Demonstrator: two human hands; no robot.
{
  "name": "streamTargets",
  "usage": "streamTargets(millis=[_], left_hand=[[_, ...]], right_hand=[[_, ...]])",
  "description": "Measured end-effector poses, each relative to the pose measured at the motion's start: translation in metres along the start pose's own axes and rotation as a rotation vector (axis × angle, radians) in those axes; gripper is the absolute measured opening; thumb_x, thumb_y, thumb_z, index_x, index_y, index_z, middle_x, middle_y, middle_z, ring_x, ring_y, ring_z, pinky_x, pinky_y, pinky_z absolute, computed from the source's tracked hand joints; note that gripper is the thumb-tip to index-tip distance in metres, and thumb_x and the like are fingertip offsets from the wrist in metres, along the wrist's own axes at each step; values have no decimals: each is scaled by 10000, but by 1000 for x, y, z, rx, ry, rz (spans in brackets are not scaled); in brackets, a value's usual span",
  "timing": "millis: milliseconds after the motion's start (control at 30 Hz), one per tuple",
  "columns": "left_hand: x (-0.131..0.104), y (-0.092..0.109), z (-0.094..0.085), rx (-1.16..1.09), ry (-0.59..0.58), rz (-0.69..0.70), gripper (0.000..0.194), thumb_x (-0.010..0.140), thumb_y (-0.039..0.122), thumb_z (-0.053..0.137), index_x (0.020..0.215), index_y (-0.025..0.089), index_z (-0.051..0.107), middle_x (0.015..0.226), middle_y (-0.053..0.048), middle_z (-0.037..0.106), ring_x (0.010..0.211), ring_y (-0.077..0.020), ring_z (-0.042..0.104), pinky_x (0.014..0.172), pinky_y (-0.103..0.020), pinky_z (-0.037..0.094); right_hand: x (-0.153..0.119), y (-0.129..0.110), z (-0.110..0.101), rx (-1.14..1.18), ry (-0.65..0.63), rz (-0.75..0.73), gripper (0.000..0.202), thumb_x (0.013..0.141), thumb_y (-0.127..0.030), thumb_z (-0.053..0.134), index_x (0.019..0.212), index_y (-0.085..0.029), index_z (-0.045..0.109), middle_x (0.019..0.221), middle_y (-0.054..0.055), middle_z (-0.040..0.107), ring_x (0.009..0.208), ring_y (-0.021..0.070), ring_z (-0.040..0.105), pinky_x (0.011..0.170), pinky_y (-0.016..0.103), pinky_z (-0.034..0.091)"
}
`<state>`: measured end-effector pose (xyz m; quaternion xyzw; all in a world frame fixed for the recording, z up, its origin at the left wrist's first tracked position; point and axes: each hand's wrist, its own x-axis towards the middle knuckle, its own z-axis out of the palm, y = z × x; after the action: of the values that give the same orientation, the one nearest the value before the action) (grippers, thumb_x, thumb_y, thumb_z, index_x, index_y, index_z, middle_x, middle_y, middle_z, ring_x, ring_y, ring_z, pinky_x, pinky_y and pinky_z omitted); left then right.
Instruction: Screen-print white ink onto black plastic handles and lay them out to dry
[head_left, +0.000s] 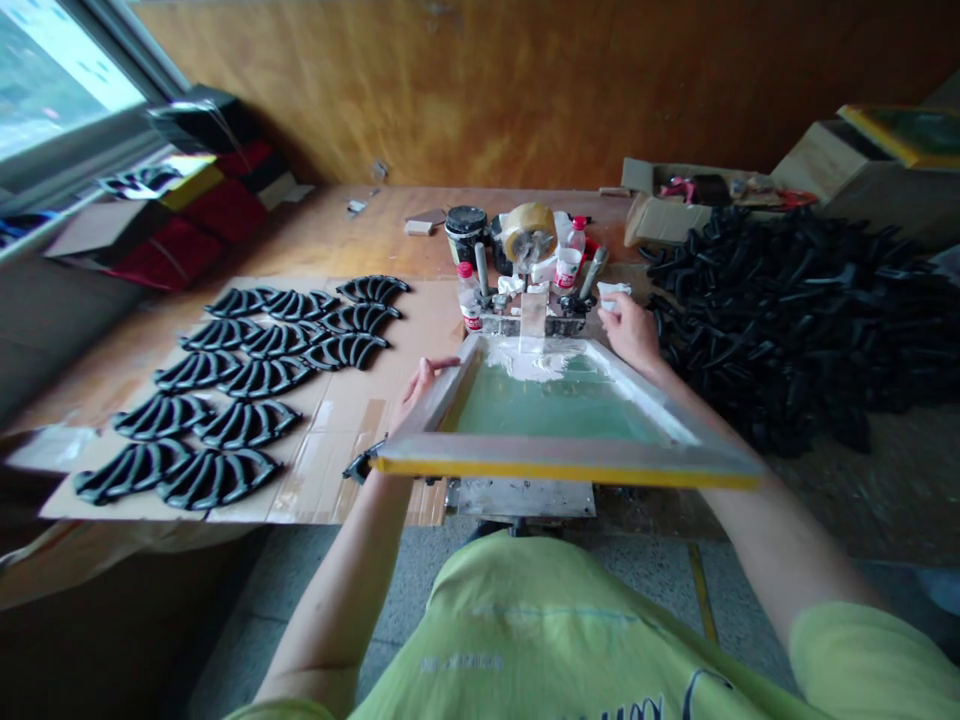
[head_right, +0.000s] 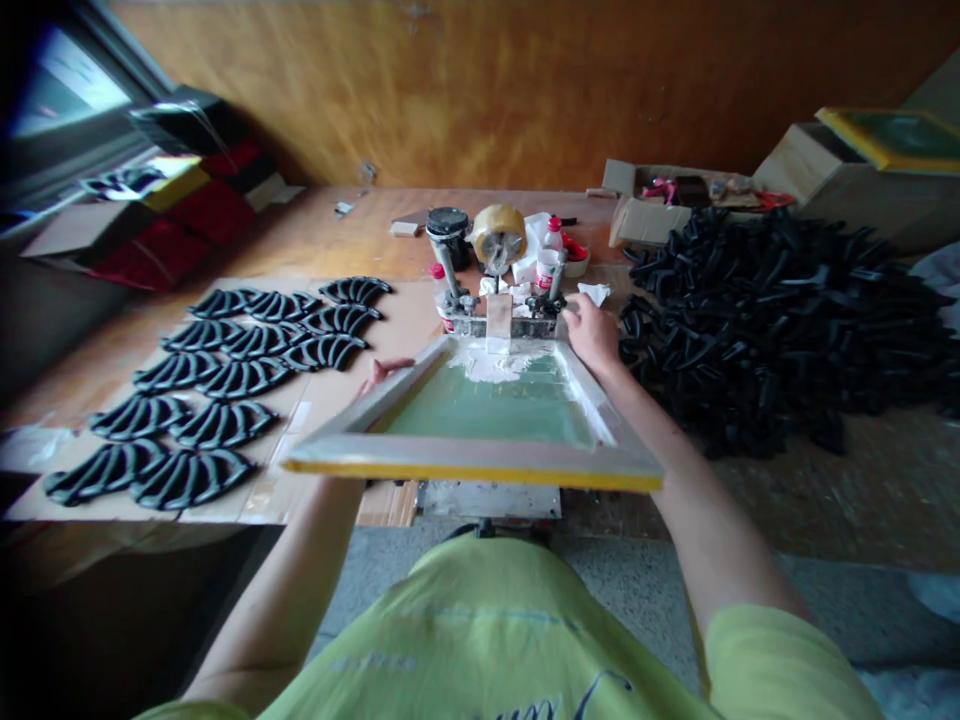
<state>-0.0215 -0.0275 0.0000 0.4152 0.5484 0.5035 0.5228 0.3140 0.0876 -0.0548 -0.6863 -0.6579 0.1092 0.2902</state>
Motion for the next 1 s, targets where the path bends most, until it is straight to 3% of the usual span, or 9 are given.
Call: streamTargets(millis=[100, 233, 300, 400, 533, 633, 767, 867, 1000], left_hand=[[26, 10, 14, -90, 58, 130, 508, 834, 622, 525, 1043, 178, 654, 830, -53, 683, 747, -162, 653, 653, -266, 524], [25, -11, 29, -167, 176, 82, 527, 816, 655, 530, 1074, 201, 597, 822, -28, 683, 696, -125, 642, 582, -206, 497], [5, -36, 38, -172, 92, -100, 547, 800, 658, 567, 1075, 187, 592, 859, -49, 702, 685, -120, 643, 556, -193, 485], [-33, -74, 56, -151, -165, -479, 604, 761, 656, 633, 1098, 155, 600, 977, -118, 721, 768, -174, 683, 565, -237, 521], [-60, -101, 59, -227, -103, -584, 561, 757, 649, 640, 1016, 153, 602, 860, -79, 713, 708, -167, 681, 527, -226, 511], [-64, -112, 16, -147, 26, -494, 484, 789, 592, 631, 992, 156, 578, 787, -53, 712, 582, -135, 644, 504, -216, 496], [-76, -134, -90, 50, 470, -457, 404, 887, 546, 455, 886, 157, 566, 703, -51, 697, 503, -132, 608, 520, -248, 519], [-92, -154, -155, 272, 736, -581, 378, 902, 480, 386, 813, 158, 563, 614, -49, 647, 450, -146, 559, 488, -275, 511], [-97, -168, -185, 609, 579, -749, 472, 879, 554, 350, 723, 164, 567, 563, -103, 620, 472, -216, 574, 459, -328, 497]], right_hand=[[-33, 28, 15, 7, -59, 63, 280, 913, -312, 514, 1106, -155, 641, 902, 94, 698, 838, 236, 629, 804, 361, 477], [-88, 16, 50, 16, -319, -190, 367, 817, -351, 694, 1137, -185, 628, 1036, 96, 682, 971, 242, 602, 862, 362, 458], [-108, -3, 59, -12, -371, -302, 306, 800, -310, 728, 1077, -203, 653, 1055, 83, 669, 1025, 246, 571, 887, 371, 440], [-136, -39, 59, -32, -297, -348, 100, 860, -274, 671, 917, -191, 676, 965, 81, 657, 997, 238, 548, 888, 371, 427], [-169, -71, 58, 73, -318, -611, 147, 915, -297, 602, 991, -201, 684, 950, 74, 652, 971, 215, 548, 897, 352, 428], [-163, -37, 50, 81, -378, -614, 193, 946, -247, 539, 1063, -233, 692, 967, 52, 666, 955, 190, 570, 883, 323, 435], [-122, 81, 17, -316, -251, -66, 255, 867, -63, 497, 1006, -130, 700, 1007, 171, 654, 972, 245, 572, 843, 370, 437], [-110, 154, -3, -485, -180, 214, 277, 850, -21, 431, 910, -97, 691, 963, 244, 631, 944, 277, 575, 783, 433, 418], [-118, 180, -8, -467, -194, 257, 288, 837, -16, 420, 701, -140, 642, 815, 214, 619, 888, 273, 589, 726, 469, 383]])
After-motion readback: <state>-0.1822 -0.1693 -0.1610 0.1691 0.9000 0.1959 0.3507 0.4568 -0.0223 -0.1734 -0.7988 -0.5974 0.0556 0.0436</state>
